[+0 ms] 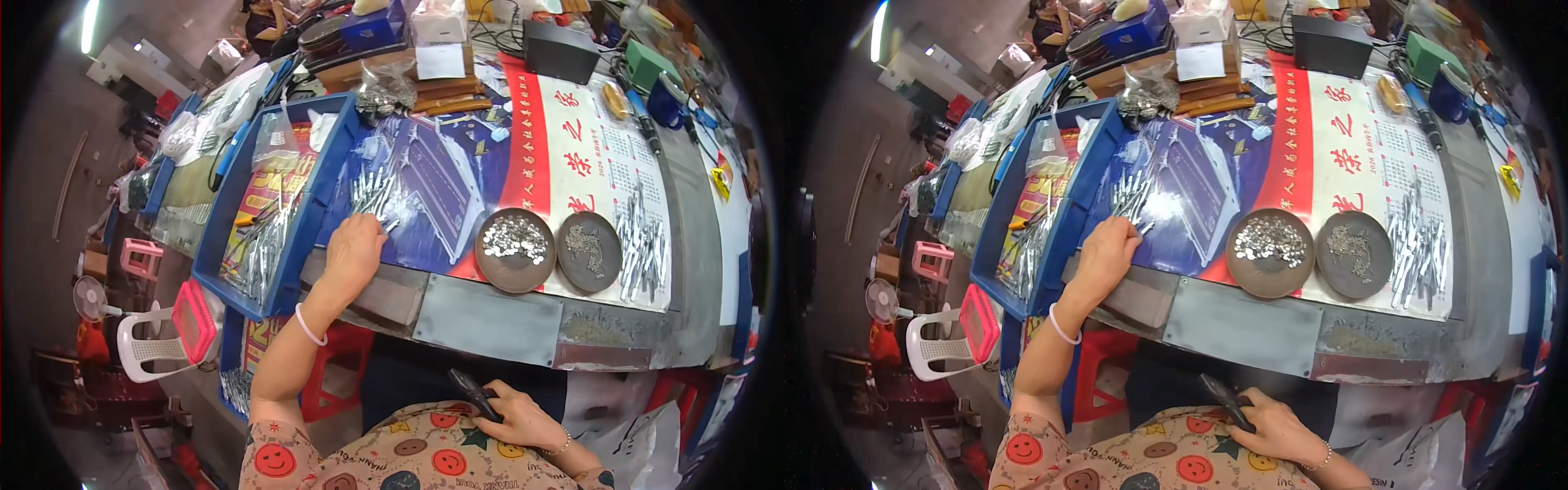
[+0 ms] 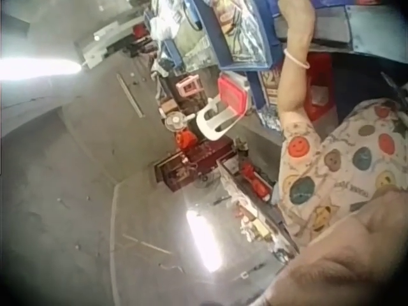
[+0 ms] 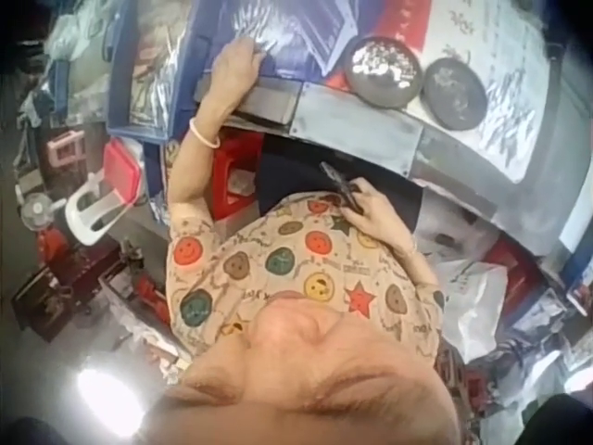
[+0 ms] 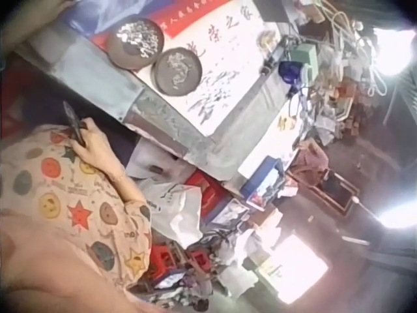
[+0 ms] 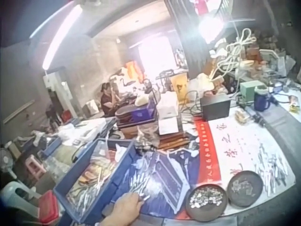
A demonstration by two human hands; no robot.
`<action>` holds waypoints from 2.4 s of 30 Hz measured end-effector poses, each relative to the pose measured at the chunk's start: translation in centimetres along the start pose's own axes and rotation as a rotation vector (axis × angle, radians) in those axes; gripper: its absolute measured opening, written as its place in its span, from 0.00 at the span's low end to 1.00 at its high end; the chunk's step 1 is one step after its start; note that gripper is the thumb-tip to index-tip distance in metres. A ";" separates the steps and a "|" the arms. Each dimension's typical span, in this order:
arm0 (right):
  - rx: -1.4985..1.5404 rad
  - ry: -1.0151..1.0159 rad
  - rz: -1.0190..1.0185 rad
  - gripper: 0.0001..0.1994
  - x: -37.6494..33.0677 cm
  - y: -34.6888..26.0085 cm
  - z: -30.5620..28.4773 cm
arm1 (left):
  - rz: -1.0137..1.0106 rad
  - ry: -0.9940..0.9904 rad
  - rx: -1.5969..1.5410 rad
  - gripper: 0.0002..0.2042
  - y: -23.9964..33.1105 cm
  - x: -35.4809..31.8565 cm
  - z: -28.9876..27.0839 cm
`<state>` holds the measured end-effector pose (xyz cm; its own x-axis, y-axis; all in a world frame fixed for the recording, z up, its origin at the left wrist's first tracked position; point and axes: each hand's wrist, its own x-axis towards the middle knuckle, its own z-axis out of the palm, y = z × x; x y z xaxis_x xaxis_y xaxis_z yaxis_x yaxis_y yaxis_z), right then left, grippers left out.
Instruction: Assembling small metal components using pliers at a workbench in a manufacturing setting.
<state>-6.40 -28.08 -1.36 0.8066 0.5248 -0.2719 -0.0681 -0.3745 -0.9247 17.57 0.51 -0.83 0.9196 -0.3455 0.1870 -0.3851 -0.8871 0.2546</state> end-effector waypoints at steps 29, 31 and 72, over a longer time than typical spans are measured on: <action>-0.324 0.355 -0.235 0.08 5.0 -8.0 -1.9 | 0.144 0.166 -1.464 0.03 5.9 -8.7 -0.6; -0.383 0.351 -0.231 0.09 5.6 -8.1 -2.3 | 0.172 0.166 -1.465 0.03 5.9 -8.9 0.1; -0.936 0.133 -0.225 0.15 4.8 -11.0 -3.6 | -0.406 -0.047 -1.935 0.05 8.3 -13.4 -2.5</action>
<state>0.34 -24.25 8.48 0.8074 0.5893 -0.0288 0.5441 -0.7626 -0.3498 1.81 -1.48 1.18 0.9483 -0.2792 -0.1510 0.2863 0.5470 0.7867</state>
